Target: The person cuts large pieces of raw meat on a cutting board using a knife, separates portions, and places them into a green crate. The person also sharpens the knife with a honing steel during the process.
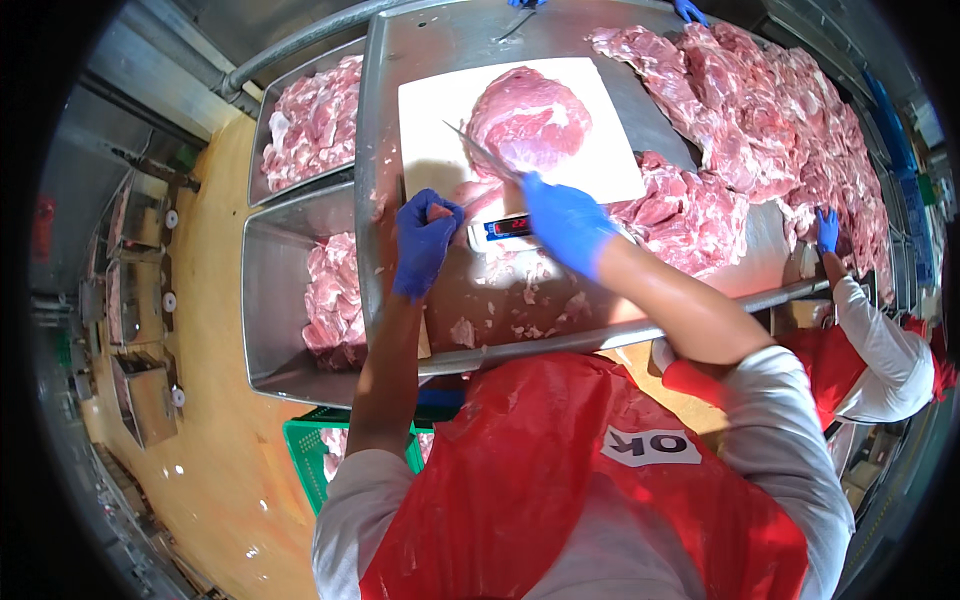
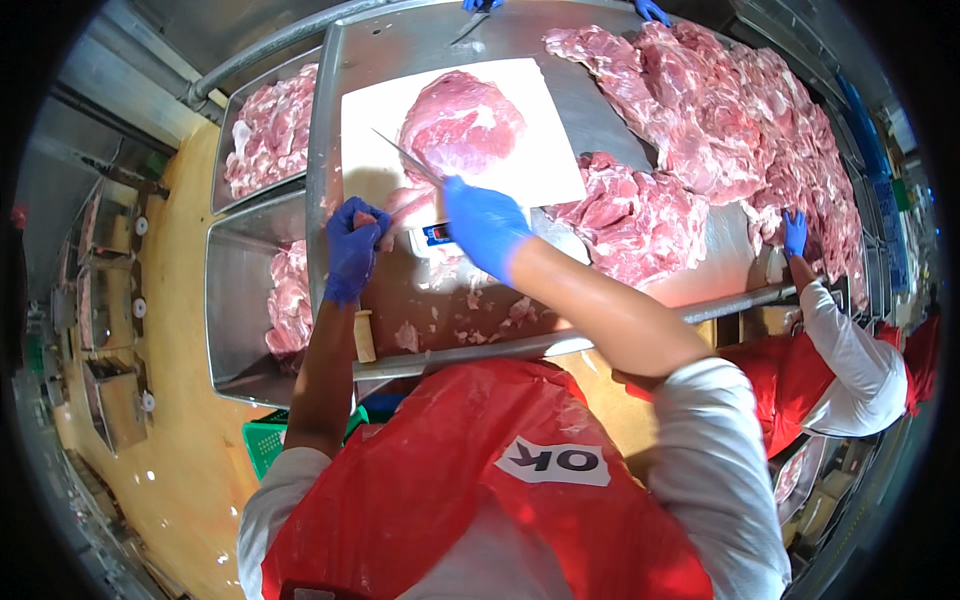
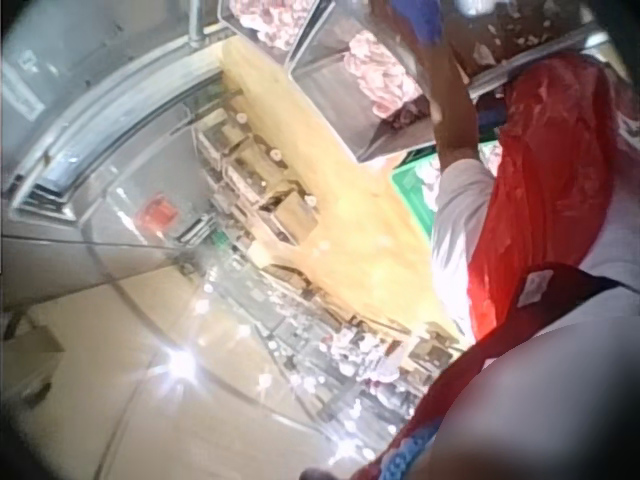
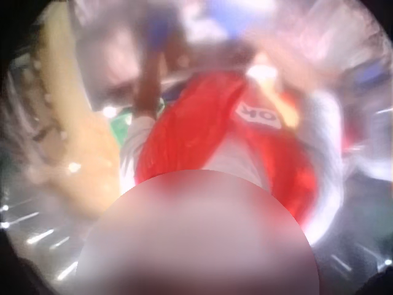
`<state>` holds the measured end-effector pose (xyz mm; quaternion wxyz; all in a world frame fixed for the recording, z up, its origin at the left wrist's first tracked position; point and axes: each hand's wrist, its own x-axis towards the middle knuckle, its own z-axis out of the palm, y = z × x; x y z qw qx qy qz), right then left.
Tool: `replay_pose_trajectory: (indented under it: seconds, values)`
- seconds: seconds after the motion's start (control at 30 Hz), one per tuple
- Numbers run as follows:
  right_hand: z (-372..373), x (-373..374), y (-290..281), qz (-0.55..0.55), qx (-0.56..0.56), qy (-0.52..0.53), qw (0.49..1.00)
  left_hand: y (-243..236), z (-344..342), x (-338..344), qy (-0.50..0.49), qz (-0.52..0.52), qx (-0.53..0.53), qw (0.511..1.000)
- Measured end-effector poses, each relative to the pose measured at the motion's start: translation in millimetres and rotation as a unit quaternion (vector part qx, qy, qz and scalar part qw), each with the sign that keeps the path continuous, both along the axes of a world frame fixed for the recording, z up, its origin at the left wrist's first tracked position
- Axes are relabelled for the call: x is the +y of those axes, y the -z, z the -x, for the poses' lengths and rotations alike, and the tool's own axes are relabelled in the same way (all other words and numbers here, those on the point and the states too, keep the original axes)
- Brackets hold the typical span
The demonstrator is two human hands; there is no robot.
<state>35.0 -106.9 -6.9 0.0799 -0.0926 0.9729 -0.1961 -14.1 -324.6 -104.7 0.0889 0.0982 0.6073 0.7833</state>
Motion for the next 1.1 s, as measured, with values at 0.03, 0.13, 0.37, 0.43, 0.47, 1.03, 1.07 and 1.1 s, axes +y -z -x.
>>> replay_pose_trajectory:
  seconds: [0.03,0.13,0.37,0.43,0.47,1.03,1.07,1.1]
  values:
    - [22,-12,16,0.073,-0.006,0.049,0.996,-6,0,3,0.005,0.029,0.013,0.999]
    - [41,-24,37,0.008,0.007,0.063,0.998,-17,-5,5,-0.022,0.046,0.028,0.998]
    - [-50,82,62,-0.155,-0.039,-0.001,0.987,-55,-11,-15,-0.097,-0.103,0.003,0.990]
    - [-76,114,34,-0.191,-0.091,-0.045,0.976,-91,-15,-41,-0.033,-0.101,0.092,0.990]
    - [-88,134,31,-0.168,-0.104,-0.050,0.979,-112,-16,-49,-0.028,-0.047,0.095,0.994]
    - [-128,145,56,0.145,0.101,0.294,0.939,-131,240,-113,-0.086,0.382,0.341,0.854]
    - [-130,146,58,0.161,0.093,0.311,0.932,-117,219,-69,-0.052,0.382,0.318,0.866]
    - [-130,146,59,0.184,0.085,0.316,0.927,-107,198,-46,-0.029,0.389,0.291,0.873]
